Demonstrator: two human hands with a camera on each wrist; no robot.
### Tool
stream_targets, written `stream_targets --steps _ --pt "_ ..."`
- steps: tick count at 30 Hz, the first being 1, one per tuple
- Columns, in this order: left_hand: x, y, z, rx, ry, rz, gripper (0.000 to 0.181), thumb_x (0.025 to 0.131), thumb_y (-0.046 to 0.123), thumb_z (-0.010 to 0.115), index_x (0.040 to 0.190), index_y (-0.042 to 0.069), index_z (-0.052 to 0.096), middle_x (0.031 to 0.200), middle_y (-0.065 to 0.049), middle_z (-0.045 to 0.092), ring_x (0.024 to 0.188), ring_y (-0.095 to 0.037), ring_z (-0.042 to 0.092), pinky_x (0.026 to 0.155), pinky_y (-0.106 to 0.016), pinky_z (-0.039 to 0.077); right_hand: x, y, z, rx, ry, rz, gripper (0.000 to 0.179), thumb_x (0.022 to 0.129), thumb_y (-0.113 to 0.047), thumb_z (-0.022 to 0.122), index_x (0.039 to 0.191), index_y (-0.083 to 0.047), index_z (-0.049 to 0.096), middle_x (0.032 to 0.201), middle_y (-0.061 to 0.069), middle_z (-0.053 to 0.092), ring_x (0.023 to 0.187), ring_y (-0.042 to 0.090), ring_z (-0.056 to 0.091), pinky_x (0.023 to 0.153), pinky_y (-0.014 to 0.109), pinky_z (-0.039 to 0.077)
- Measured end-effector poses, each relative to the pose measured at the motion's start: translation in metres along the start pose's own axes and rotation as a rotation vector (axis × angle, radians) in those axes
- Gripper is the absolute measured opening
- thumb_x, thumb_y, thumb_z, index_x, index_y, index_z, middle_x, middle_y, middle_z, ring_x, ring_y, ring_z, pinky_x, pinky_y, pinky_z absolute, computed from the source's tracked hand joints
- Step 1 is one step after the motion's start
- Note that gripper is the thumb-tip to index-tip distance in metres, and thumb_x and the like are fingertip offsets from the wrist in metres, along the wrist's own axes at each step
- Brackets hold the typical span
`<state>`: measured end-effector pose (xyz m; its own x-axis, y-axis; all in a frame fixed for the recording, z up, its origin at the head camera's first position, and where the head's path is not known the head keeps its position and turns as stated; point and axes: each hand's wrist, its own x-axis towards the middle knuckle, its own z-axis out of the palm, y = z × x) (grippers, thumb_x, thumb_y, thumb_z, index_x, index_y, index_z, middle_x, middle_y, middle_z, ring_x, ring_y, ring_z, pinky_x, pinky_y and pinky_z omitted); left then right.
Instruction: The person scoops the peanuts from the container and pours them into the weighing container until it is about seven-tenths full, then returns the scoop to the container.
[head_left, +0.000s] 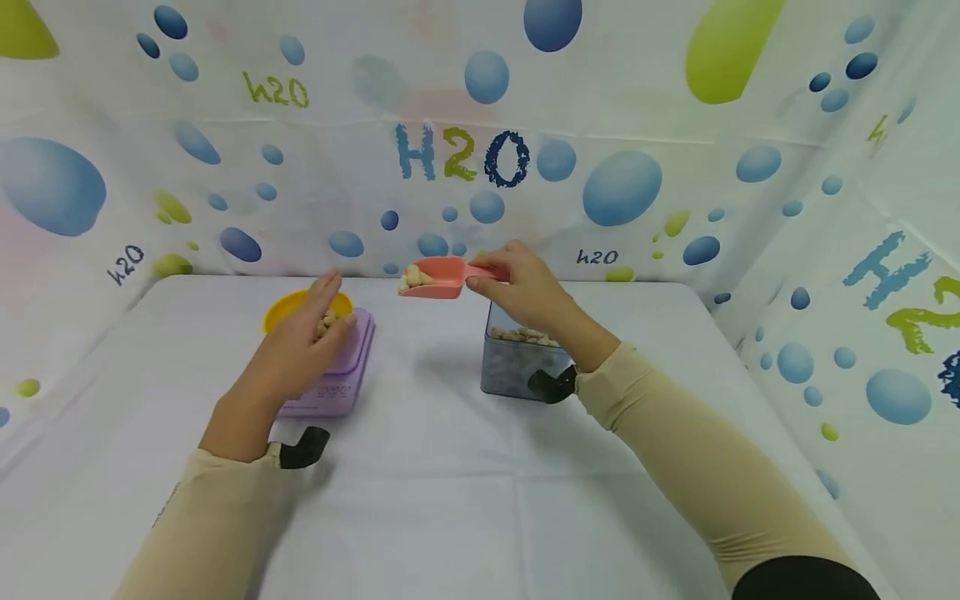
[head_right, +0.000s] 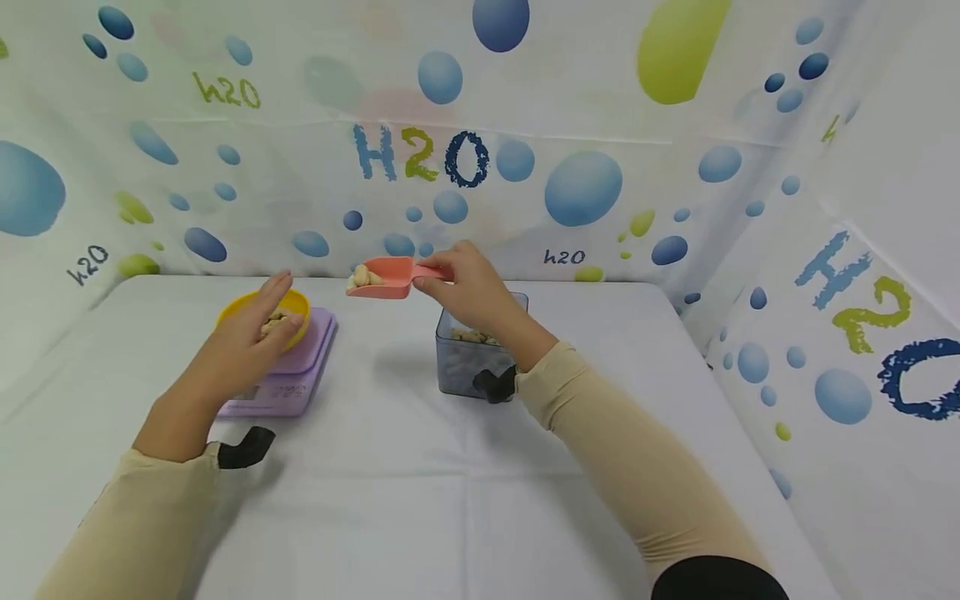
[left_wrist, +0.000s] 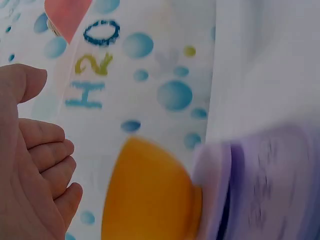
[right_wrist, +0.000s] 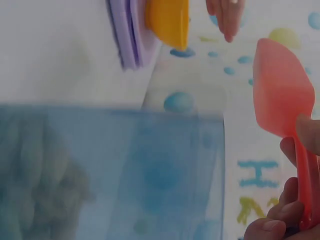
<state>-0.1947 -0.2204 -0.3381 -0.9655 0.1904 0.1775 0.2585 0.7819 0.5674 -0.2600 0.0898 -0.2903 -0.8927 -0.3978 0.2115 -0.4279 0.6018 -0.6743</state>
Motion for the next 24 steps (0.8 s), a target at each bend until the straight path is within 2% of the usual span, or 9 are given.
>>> stream_targets --steps 4,9,14,18,21,24 --pt "-0.01 -0.024 -0.008 0.002 0.055 -0.004 0.067 0.104 0.043 0.038 0.16 0.017 0.011 0.166 -0.006 0.008 0.151 -0.039 0.013 0.117 -0.064 0.015 0.009 -0.017 0.024 0.005 -0.008 -0.032 0.036 0.095 -0.034 0.065 0.126 -0.014 0.069 0.106 0.003 0.054 0.105 0.017 0.047 0.086 0.035 0.049" --pt "-0.013 -0.042 -0.015 0.038 0.076 -0.049 0.068 0.104 0.044 0.036 0.16 0.014 0.01 0.166 -0.008 0.007 0.151 -0.038 0.01 0.118 -0.062 0.013 0.017 -0.037 0.051 0.005 -0.02 -0.068 0.038 0.096 -0.034 0.063 0.127 -0.013 0.068 0.105 0.003 0.055 0.101 0.017 0.046 0.083 0.033 0.047" --pt "-0.015 -0.054 -0.021 0.071 0.027 -0.123 0.078 0.102 0.051 0.039 0.159 0.012 0.005 0.166 -0.011 0.003 0.15 -0.044 0.01 0.115 -0.066 0.015 0.024 -0.048 0.075 -0.012 -0.033 -0.042 0.039 0.097 -0.035 0.063 0.129 -0.014 0.066 0.11 0.003 0.053 0.101 0.016 0.046 0.082 0.029 0.046" --pt "-0.017 -0.065 -0.025 0.109 -0.046 -0.195 0.088 0.099 0.059 0.04 0.159 0.008 0.002 0.165 -0.016 0.001 0.148 -0.046 0.01 0.113 -0.068 0.016 0.029 -0.051 0.092 -0.103 -0.017 -0.033 0.039 0.097 -0.034 0.063 0.131 -0.016 0.065 0.113 0.002 0.051 0.101 0.014 0.048 0.081 0.024 0.048" --pt "-0.018 -0.072 -0.026 0.114 -0.089 -0.243 0.092 0.096 0.063 0.041 0.159 0.008 0.001 0.165 -0.017 0.001 0.148 -0.047 0.01 0.113 -0.069 0.015 0.031 -0.052 0.102 -0.209 0.002 -0.069 0.037 0.097 -0.033 0.062 0.13 -0.017 0.065 0.11 0.001 0.05 0.1 0.013 0.048 0.081 0.022 0.047" --pt "-0.019 -0.075 -0.027 0.104 -0.104 -0.263 0.094 0.095 0.065 0.042 0.159 0.01 0.0 0.165 -0.017 0.002 0.148 -0.048 0.01 0.112 -0.07 0.015 0.031 -0.053 0.108 -0.311 0.027 -0.138 0.034 0.097 -0.031 0.062 0.128 -0.017 0.067 0.106 0.002 0.049 0.099 0.014 0.046 0.08 0.022 0.046"
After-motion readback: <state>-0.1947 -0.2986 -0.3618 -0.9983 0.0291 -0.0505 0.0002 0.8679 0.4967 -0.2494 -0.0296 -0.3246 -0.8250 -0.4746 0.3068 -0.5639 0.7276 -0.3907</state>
